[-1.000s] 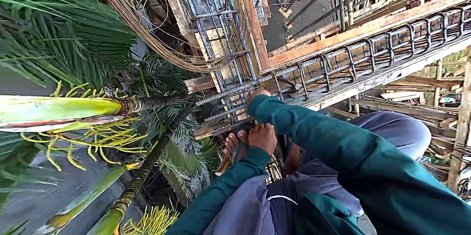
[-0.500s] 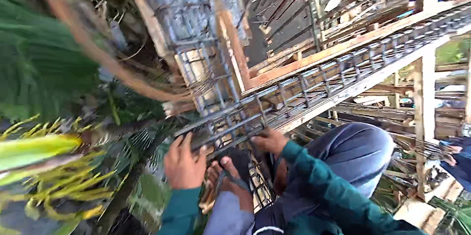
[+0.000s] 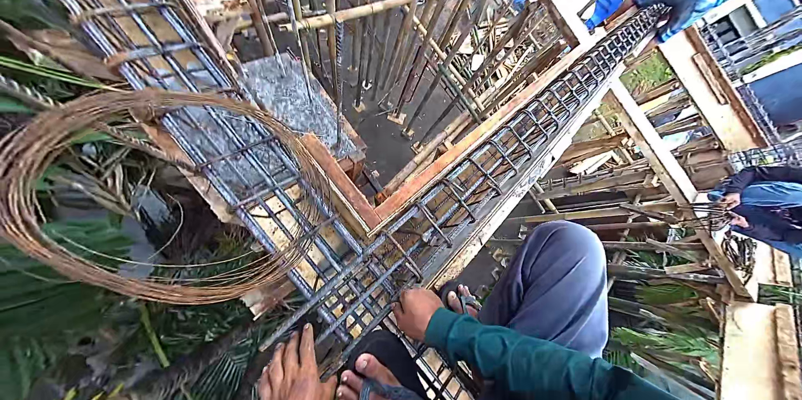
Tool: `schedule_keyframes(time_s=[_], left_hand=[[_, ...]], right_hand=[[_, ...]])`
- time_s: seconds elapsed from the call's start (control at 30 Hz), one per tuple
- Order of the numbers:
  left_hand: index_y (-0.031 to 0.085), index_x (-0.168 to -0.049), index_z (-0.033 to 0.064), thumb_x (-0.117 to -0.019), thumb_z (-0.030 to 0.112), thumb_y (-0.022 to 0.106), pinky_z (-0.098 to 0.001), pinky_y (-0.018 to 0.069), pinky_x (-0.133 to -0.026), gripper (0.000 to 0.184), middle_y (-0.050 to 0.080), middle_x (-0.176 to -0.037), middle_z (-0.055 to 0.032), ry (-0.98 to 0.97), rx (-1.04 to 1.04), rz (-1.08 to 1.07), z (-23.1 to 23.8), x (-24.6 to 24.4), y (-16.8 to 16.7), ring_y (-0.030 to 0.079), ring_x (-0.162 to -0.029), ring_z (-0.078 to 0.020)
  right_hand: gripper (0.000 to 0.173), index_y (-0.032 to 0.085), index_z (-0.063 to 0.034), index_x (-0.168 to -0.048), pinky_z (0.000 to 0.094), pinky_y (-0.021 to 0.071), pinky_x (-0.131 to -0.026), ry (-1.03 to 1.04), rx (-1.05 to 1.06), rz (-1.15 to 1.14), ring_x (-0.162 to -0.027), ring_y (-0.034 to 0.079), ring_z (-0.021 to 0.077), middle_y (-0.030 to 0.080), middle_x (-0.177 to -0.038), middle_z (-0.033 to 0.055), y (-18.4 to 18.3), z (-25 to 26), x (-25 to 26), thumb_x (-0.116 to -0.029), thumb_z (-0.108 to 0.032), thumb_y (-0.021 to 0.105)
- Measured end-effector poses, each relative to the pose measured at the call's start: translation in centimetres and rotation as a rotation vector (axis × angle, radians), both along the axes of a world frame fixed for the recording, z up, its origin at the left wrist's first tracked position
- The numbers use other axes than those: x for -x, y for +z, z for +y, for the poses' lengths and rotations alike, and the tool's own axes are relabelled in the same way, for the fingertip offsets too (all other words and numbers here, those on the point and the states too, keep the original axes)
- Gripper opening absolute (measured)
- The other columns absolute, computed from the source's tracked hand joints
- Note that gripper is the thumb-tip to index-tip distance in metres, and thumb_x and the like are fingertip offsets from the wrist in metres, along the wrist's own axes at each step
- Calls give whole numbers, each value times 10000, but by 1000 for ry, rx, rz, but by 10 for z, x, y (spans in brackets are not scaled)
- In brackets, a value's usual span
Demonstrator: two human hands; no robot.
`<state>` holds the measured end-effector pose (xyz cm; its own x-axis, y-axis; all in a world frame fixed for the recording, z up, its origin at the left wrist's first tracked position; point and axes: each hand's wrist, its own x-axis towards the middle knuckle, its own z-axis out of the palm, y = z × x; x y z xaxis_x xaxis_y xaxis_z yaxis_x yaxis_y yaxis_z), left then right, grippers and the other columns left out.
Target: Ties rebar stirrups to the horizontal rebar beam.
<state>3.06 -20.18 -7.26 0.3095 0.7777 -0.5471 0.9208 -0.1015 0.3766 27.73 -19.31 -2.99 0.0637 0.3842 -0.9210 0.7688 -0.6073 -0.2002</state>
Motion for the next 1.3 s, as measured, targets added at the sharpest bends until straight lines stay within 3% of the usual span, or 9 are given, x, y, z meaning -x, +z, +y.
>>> schedule_keyframes(time_s=[0.13, 0.27, 0.57, 0.67, 0.73, 0.9, 1.03, 1.13, 1.3], left_hand=[[471, -1487, -24, -769, 168, 851, -652, 328, -1144, 835, 477, -1467, -345, 19, 86, 49, 2, -4, 5, 401, -1406, -541], [492, -1470, -21, -767, 168, 855, -656, 375, -1103, 814, 507, -1420, -353, 32, 75, 61, 0, -3, 4, 447, -1361, -545], [536, -1451, 43, -715, 174, 898, -618, 420, -1078, 831, 570, -1377, -293, 35, -10, 116, -6, -4, -9, 504, -1326, -502], [526, -1465, 58, -732, 188, 892, -616, 410, -1091, 829, 570, -1376, -291, 47, 26, 114, -4, -4, -7, 505, -1326, -498], [530, -1464, 54, -737, 184, 888, -625, 416, -1082, 821, 567, -1374, -303, 68, 24, 86, -5, -4, -8, 506, -1322, -506], [516, -1468, 56, -749, 165, 873, -624, 418, -1075, 809, 554, -1382, -294, 86, 70, 86, -2, -6, -6, 489, -1336, -498], [513, -1473, 67, -752, 173, 874, -603, 415, -1083, 813, 548, -1396, -281, 81, 98, 104, 0, -8, -5, 481, -1347, -483], [501, -1484, 74, -761, 183, 871, -597, 409, -1093, 819, 543, -1406, -273, 85, 109, 114, 1, -8, -4, 478, -1355, -472], [501, -1486, 86, -769, 177, 864, -591, 421, -1083, 809, 537, -1417, -267, 110, 126, 118, -1, -9, -5, 478, -1355, -472]], right_hand=[[341, 671, 50, -1136, 638, 517, -949, 211, 42, -19, -1191, 640, 431, 668, -1216, 270, 16, 18, 4, -1043, -245, 528], [288, 670, 60, -1127, 652, 525, -912, 370, 58, -12, -1179, 638, 443, 660, -1216, 278, 21, 29, 7, -976, -183, 632], [242, 646, 74, -1191, 669, 522, -885, 716, 82, -17, -1174, 624, 488, 636, -1251, 301, 32, 37, 15, -1003, -59, 573], [415, 661, 39, -1200, 695, 503, -908, 581, 69, -38, -1181, 628, 485, 649, -1249, 291, 31, 26, -4, -1091, -310, 466], [535, 675, 12, -1178, 689, 492, -939, 423, 40, -36, -1167, 645, 457, 674, -1204, 274, 32, 16, -30, -1087, -459, 438], [375, 644, -13, -1288, 566, 494, -1028, -29, -207, -165, -1149, 659, 358, 684, -1209, 210, 19, -2, -105, -1060, -288, 529], [415, 606, -26, -1360, 521, 552, -916, -318, -376, -175, -974, 702, 321, 709, -1122, 188, -13, 8, -118, -1003, -229, 670], [402, 632, -58, -1345, 569, 526, -939, -269, -421, -237, -989, 697, 341, 727, -1064, 171, -25, 15, -112, -965, -174, 696], [401, 670, -5, -1224, 614, 517, -941, -133, -497, -308, -1023, 686, 383, 707, -1093, 203, -30, 15, -101, -959, -298, 739]])
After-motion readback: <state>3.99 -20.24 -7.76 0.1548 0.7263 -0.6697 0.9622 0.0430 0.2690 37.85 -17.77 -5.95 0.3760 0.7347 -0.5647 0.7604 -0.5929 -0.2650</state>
